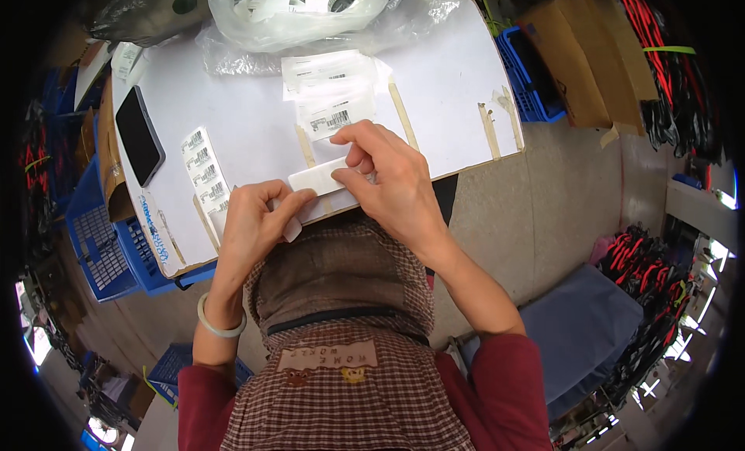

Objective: The person stands at a workbench in a factory setting and repeatedly applies white adhesive labels to a stack of white rectangular objects. They peel each label from a roll, align it on the object, and smooth it down with their fingers. The process is repetitive and involves handling the labels and objects one at a time.

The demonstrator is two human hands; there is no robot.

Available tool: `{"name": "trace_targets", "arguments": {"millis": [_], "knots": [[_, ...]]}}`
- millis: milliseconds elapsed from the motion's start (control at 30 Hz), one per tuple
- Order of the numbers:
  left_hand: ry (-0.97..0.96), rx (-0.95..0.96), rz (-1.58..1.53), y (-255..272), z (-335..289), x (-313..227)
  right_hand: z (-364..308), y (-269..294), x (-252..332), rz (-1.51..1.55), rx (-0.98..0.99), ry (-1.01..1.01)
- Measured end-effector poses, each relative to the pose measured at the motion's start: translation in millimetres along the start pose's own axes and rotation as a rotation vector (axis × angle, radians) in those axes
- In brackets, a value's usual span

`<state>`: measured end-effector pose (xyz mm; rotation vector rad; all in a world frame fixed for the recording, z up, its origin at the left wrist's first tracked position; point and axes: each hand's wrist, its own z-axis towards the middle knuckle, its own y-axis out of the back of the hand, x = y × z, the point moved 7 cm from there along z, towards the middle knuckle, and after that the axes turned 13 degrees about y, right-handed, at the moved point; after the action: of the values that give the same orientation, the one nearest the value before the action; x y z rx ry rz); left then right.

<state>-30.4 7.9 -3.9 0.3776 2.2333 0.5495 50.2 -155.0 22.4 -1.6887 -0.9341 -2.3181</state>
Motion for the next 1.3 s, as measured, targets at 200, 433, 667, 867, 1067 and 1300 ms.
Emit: {"name": "trace_targets", "arguments": {"millis": [200, 433, 667, 867, 1067, 1300], "knots": [[0.052, -0.007, 0.048, -7, 6, -5, -3, -9, -7, -0.077, 0.022, 0.005], [0.039, -0.060, 0.076, -9, 3, -5, 1, 8, 3, 0.168, -0.037, 0.054], [0.045, -0.042, 0.031, -9, 2, -4, 0, -11, 15, -0.172, 0.218, 0.293], [0.057, 0.055, -0.052, -11, 4, 4, 0, -12, 12, -0.220, 0.239, 0.371], [0.092, 0.097, -0.130, -9, 5, 6, 1, -13, 12, -0.255, 0.270, 0.409], [0.041, -0.019, 0.000, -9, 5, 2, 6, 3, 18, -0.036, 0.133, 0.301]]}}
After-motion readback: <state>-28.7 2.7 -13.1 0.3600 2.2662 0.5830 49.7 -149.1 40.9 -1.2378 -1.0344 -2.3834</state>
